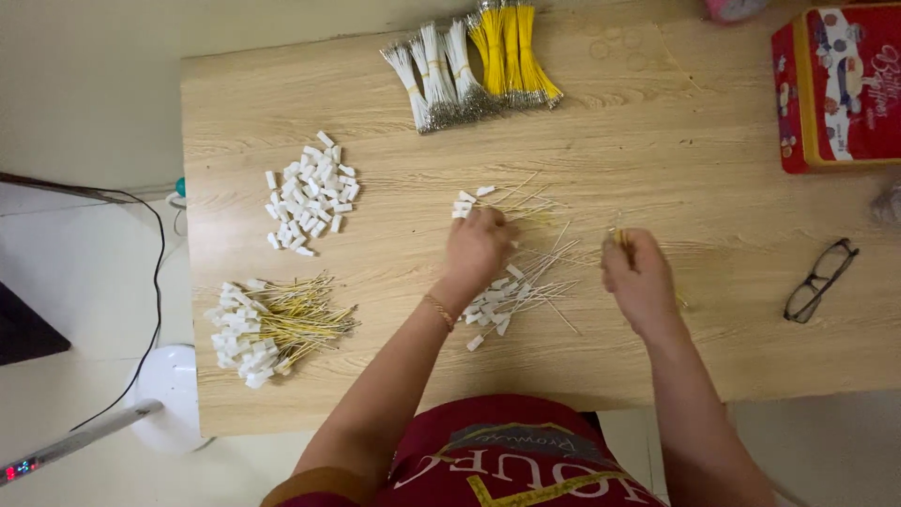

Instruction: Manually insert wire terminals into plastic connector housings to assemble wire harnesses.

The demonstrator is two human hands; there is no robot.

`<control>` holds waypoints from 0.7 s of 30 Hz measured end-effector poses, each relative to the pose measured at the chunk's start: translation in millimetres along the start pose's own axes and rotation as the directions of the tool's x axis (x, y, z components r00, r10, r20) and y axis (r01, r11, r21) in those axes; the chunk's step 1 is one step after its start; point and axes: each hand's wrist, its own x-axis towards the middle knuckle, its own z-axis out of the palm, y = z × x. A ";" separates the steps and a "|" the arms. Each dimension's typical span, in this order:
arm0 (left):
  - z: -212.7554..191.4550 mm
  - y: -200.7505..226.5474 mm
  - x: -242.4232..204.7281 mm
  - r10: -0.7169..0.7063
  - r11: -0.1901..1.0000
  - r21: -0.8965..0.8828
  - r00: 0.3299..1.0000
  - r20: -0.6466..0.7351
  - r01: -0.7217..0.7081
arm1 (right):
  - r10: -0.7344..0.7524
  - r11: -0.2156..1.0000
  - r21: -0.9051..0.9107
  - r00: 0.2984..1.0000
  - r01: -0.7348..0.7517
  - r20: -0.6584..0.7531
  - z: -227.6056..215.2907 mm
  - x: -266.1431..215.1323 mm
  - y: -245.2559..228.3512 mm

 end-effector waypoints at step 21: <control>-163.6 52.5 -17.4 -0.339 -0.072 -0.937 0.875 0.345 0.341 | -0.219 0.972 0.127 0.958 0.197 0.188 32.6 -41.7 -91.6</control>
